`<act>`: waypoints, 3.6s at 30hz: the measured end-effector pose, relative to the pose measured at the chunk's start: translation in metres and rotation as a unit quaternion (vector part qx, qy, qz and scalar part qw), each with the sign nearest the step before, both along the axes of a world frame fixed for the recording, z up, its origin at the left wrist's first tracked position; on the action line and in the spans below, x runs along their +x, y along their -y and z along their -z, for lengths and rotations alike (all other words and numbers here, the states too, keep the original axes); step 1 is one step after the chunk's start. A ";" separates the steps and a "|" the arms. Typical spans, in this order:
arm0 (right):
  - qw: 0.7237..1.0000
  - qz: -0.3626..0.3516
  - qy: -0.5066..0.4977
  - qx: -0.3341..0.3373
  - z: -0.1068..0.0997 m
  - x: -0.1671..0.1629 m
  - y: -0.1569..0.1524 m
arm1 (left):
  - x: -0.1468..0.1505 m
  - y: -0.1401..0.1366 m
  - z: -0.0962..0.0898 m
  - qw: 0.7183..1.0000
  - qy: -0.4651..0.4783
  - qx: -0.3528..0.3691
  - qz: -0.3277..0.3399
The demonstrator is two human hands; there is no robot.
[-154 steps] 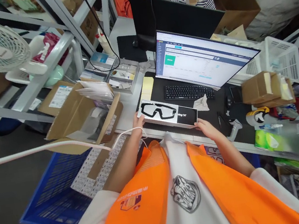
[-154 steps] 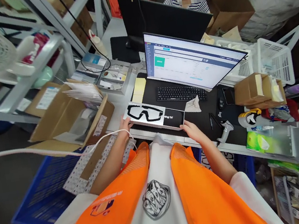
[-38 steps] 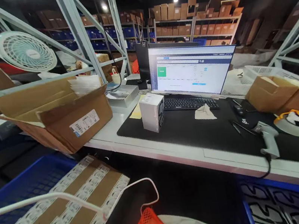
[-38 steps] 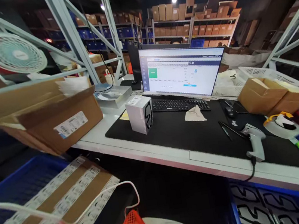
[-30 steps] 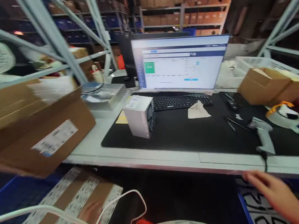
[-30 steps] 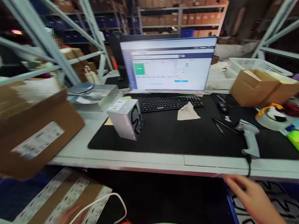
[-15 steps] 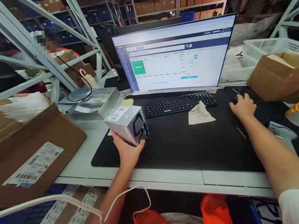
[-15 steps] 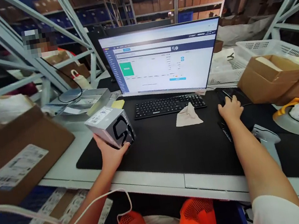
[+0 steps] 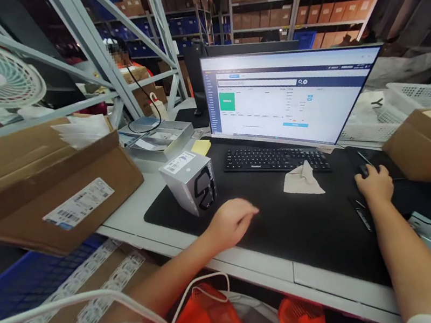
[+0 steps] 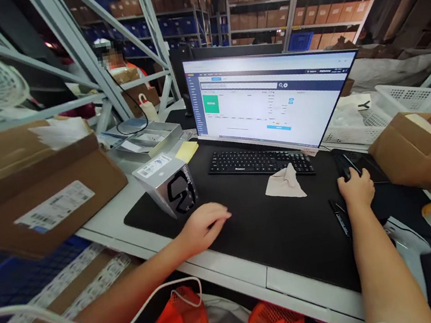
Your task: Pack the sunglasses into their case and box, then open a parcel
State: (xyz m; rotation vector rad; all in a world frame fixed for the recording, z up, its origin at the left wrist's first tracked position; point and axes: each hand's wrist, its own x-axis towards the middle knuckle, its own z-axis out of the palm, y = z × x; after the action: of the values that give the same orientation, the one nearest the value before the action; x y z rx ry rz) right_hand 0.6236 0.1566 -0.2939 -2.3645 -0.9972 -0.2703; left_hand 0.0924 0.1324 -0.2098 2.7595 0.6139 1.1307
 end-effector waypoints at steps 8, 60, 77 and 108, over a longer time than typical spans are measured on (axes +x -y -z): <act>1.000 -0.005 0.003 0.018 0.005 0.004 0.000 | 0.096 -0.127 -0.005 0.919 -0.175 -0.104 -0.336; 0.995 0.024 -0.009 -0.095 -0.045 -0.005 -0.002 | 0.090 -0.145 0.017 0.928 -0.160 -0.125 -0.312; 0.999 0.006 0.027 -0.025 0.003 0.001 -0.002 | 0.088 -0.148 0.019 0.927 -0.153 -0.143 -0.310; 0.934 -0.347 0.036 0.081 -0.062 -0.197 -0.076 | 0.095 -0.152 0.020 0.913 -0.119 -0.127 -0.370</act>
State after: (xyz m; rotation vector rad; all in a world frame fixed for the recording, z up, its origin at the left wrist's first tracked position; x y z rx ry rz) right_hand 0.4269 0.2323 -0.2318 -1.7274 -1.6925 -0.1533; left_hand 0.1869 0.2848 -0.2296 2.4847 1.7973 0.7031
